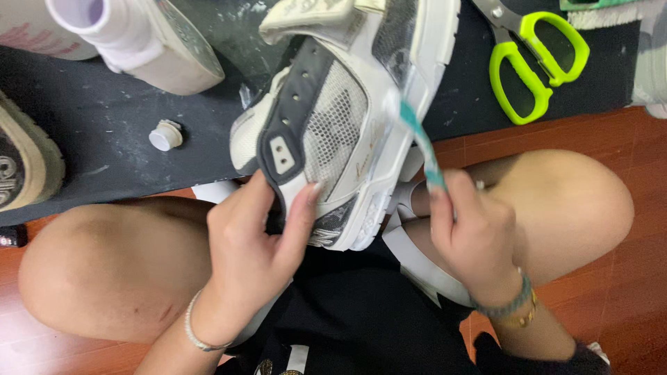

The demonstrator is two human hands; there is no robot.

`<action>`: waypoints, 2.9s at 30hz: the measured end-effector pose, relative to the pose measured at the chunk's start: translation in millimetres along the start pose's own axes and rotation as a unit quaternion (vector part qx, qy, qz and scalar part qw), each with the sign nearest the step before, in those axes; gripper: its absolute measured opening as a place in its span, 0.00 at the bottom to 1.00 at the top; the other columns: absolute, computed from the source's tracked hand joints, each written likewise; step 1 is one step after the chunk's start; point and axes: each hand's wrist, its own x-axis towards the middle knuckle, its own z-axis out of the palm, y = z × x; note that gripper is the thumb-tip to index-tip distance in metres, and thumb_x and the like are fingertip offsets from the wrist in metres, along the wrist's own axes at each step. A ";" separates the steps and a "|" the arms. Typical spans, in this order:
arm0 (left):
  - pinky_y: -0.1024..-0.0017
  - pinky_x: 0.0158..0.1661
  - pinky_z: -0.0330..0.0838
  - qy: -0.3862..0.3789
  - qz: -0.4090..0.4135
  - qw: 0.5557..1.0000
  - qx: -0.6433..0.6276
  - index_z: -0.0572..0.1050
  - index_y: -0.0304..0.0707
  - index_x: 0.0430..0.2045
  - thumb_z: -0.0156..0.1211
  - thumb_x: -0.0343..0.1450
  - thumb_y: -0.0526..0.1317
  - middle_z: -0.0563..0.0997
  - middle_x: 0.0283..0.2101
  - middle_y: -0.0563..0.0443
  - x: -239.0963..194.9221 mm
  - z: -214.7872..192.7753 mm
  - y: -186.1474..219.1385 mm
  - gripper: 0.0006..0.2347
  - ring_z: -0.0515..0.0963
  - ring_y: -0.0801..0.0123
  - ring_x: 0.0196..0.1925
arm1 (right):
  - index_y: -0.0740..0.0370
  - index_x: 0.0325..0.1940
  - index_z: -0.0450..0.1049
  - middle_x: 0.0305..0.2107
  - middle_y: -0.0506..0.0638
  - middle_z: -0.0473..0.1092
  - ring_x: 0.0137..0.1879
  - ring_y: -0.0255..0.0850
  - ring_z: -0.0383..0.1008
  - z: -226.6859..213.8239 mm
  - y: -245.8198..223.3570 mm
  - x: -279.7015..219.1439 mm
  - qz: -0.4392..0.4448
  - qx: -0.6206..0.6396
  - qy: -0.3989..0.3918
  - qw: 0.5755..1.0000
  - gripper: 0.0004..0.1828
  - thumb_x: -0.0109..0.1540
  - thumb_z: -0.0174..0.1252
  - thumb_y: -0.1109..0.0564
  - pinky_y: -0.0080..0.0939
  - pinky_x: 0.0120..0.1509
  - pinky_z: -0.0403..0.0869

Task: The person sits on the floor and scrubs a white and grey sneaker with a toothbrush. They apply a white cleaning liquid from a bottle onto the brush and scrub various parts of the shoe, including the sole, sides, and velcro strap. The person repeatedly applies more liquid and scrubs the shoe thoroughly.

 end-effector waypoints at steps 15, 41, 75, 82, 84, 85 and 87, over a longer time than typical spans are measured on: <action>0.68 0.20 0.59 -0.012 -0.030 0.999 0.036 0.72 0.28 0.21 0.66 0.73 0.36 0.71 0.16 0.43 5.9 -12.7 5.3 0.13 0.69 0.61 0.14 | 0.64 0.41 0.73 0.21 0.53 0.67 0.27 0.46 0.71 -1.2 12.5 15.1 -0.087 -0.012 0.016 0.996 0.03 0.68 0.59 0.62 0.46 0.32 0.68; 0.72 0.22 0.57 -0.010 -0.034 0.998 0.060 0.72 0.28 0.24 0.64 0.77 0.35 0.69 0.16 0.47 7.9 -8.0 2.6 0.12 0.67 0.70 0.15 | 0.59 0.30 0.71 0.17 0.49 0.67 0.20 0.42 0.68 -18.4 14.4 14.9 -0.276 -0.026 -0.119 0.953 0.10 0.62 0.64 0.55 0.45 0.26 0.68; 0.63 0.25 0.63 0.033 0.061 0.984 0.163 0.74 0.21 0.46 0.62 0.77 0.33 0.70 0.20 0.45 -6.8 20.3 -3.2 0.10 0.72 0.58 0.19 | 0.61 0.31 0.68 0.10 0.49 0.61 0.15 0.44 0.64 -54.6 -30.8 42.2 -0.092 -0.169 -0.061 0.979 0.12 0.65 0.61 0.55 0.45 0.21 0.60; 0.62 0.24 0.62 0.029 0.065 0.982 0.172 0.74 0.24 0.41 0.63 0.76 0.35 0.68 0.18 0.45 -6.1 18.8 -4.8 0.08 0.71 0.57 0.18 | 0.60 0.33 0.67 0.15 0.48 0.62 0.20 0.44 0.65 -44.7 -13.6 19.6 -0.064 -0.174 -0.042 0.982 0.14 0.70 0.61 0.55 0.46 0.25 0.61; 0.62 0.23 0.62 0.025 0.061 0.984 0.165 0.75 0.25 0.40 0.63 0.77 0.35 0.69 0.18 0.46 -7.6 19.5 -3.9 0.07 0.70 0.57 0.18 | 0.61 0.35 0.67 0.16 0.47 0.62 0.20 0.42 0.65 -38.4 -3.5 20.9 -0.066 -0.154 -0.031 0.985 0.14 0.72 0.60 0.56 0.44 0.25 0.60; 0.63 0.23 0.62 0.029 0.056 0.985 0.158 0.75 0.25 0.41 0.63 0.77 0.34 0.69 0.18 0.46 -6.8 18.7 -3.2 0.07 0.70 0.58 0.17 | 0.61 0.34 0.68 0.14 0.47 0.62 0.18 0.41 0.64 -32.8 -0.4 22.9 -0.079 -0.132 -0.032 0.988 0.13 0.71 0.60 0.56 0.43 0.23 0.61; 0.65 0.22 0.62 0.035 0.051 0.987 0.148 0.75 0.25 0.42 0.62 0.78 0.34 0.70 0.19 0.46 -5.6 17.4 -2.3 0.07 0.71 0.59 0.18 | 0.60 0.32 0.68 0.11 0.45 0.61 0.15 0.39 0.63 -26.1 2.4 17.5 -0.097 -0.089 -0.049 0.990 0.13 0.69 0.60 0.57 0.41 0.20 0.60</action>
